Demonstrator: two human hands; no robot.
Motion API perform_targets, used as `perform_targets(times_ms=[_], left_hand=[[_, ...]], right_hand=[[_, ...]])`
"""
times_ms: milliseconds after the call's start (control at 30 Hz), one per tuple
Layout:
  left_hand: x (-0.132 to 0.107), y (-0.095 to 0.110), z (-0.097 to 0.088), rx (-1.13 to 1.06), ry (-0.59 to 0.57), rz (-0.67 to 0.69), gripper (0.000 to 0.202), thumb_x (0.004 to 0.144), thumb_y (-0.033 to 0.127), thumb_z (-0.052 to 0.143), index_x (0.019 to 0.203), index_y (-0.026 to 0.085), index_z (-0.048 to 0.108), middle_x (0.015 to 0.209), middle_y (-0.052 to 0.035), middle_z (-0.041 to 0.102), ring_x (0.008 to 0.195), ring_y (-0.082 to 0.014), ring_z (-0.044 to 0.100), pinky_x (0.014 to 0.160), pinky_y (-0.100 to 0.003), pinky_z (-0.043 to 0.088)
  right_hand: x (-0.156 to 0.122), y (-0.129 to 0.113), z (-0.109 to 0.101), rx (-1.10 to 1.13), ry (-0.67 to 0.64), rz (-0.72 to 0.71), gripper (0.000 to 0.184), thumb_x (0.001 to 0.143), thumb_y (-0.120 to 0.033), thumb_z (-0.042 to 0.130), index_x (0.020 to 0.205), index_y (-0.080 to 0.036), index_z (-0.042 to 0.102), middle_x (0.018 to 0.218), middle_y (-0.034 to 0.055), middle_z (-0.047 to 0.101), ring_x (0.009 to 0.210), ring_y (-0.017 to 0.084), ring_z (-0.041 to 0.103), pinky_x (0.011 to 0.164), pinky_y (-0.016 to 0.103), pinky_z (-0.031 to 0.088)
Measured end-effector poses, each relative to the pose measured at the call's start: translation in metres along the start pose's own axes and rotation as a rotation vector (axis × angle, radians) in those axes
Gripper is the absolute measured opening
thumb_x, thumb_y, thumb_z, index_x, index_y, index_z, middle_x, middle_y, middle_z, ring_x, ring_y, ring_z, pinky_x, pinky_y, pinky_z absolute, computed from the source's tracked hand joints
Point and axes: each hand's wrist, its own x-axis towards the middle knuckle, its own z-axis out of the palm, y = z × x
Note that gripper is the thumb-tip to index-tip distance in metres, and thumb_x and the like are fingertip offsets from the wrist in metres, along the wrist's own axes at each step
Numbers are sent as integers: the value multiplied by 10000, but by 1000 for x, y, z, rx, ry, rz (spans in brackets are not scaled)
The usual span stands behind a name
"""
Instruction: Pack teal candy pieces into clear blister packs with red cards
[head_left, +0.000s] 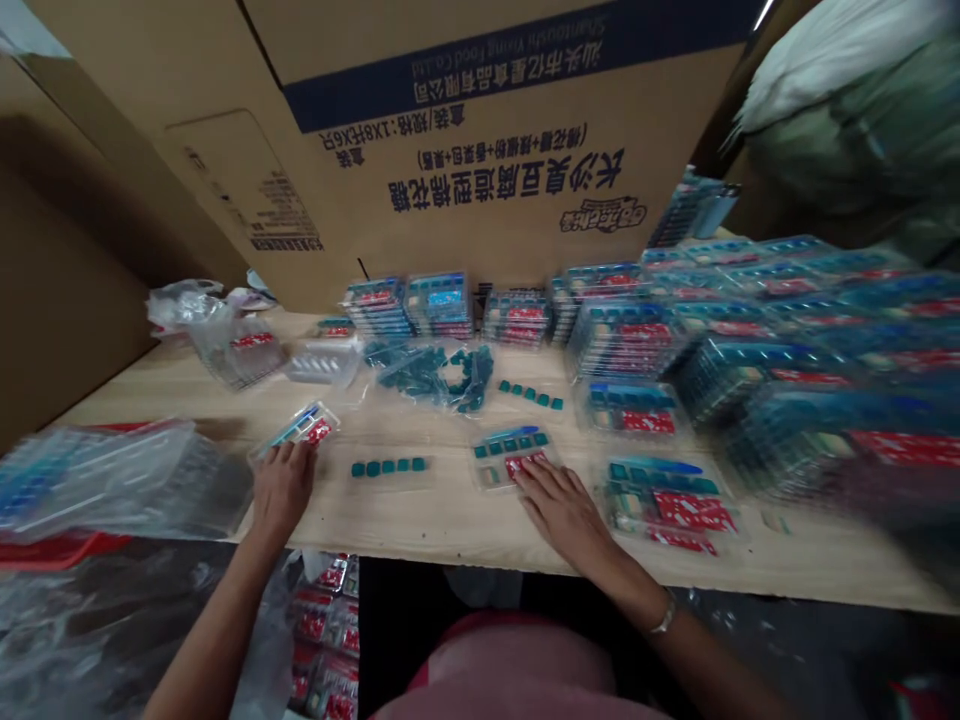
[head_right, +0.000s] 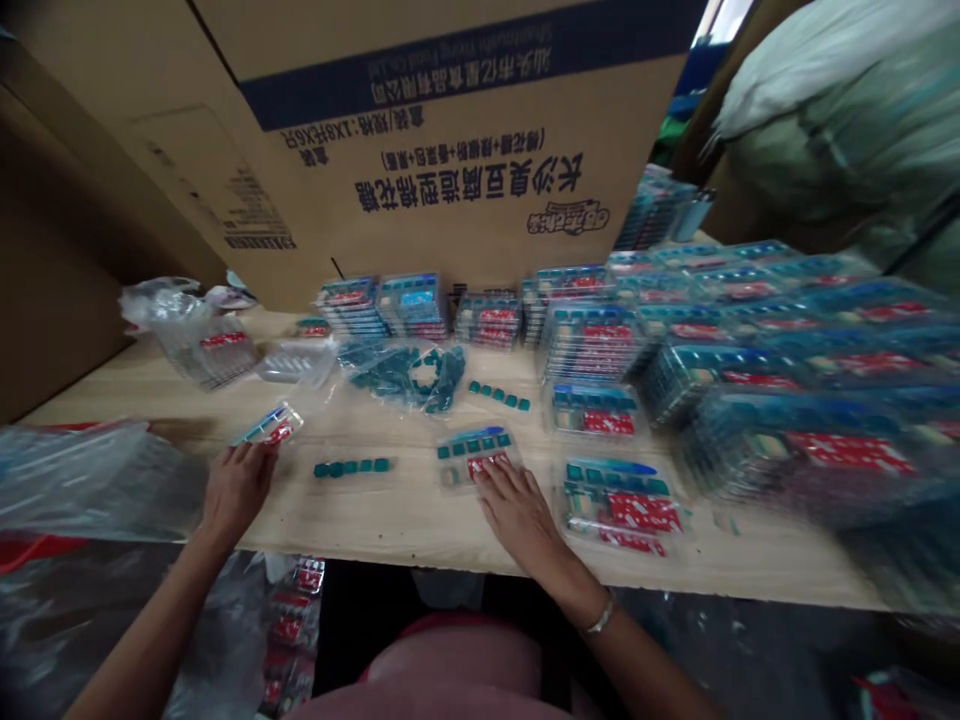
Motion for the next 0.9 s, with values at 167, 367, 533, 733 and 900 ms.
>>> perform_targets(times_ms=[167,367,533,733,900], left_hand=[[-37,18,-14,-46,-6,58,310,921,286,329,812,176,597,740,-91,598,756,-261,520,691,-356,379],[-74,13,-26,-104,-20,38,260,916,271,366,856,181,603,773,-83,604,785,-253,523,690,-353,394],[-99,4,-37,-133,-42,96,219,913,250,397,966,204,604,877,-72,633,829,-235,536,716,-344,401],[-83,38,-23,-189,-132,136,171,905,216,436,914,198,606,898,-69,626,844,-228,523,743,-353,406],[-66,79,-22,-309,-133,218,178,885,183,447,921,176,621,912,-94,633,872,-239,548,747,-377,444]], right_hand=[[22,-13,-14,-8,13,81,282,848,-108,465,1067,-133,641,1180,146,615,1114,297,514,934,441,380],[99,-100,4,299,-151,-302,313,853,-162,513,1159,-145,576,1325,136,520,1224,249,457,1008,409,381],[90,-133,21,274,-212,-337,217,860,-196,539,1048,-132,626,1289,169,533,1160,280,507,989,451,405],[8,-95,-3,329,-174,-401,381,789,-290,652,1150,-193,580,1288,126,536,1128,284,520,941,463,451],[-20,-64,-13,257,-50,-477,332,864,-102,444,1147,-200,586,1177,105,612,1034,222,575,886,409,490]])
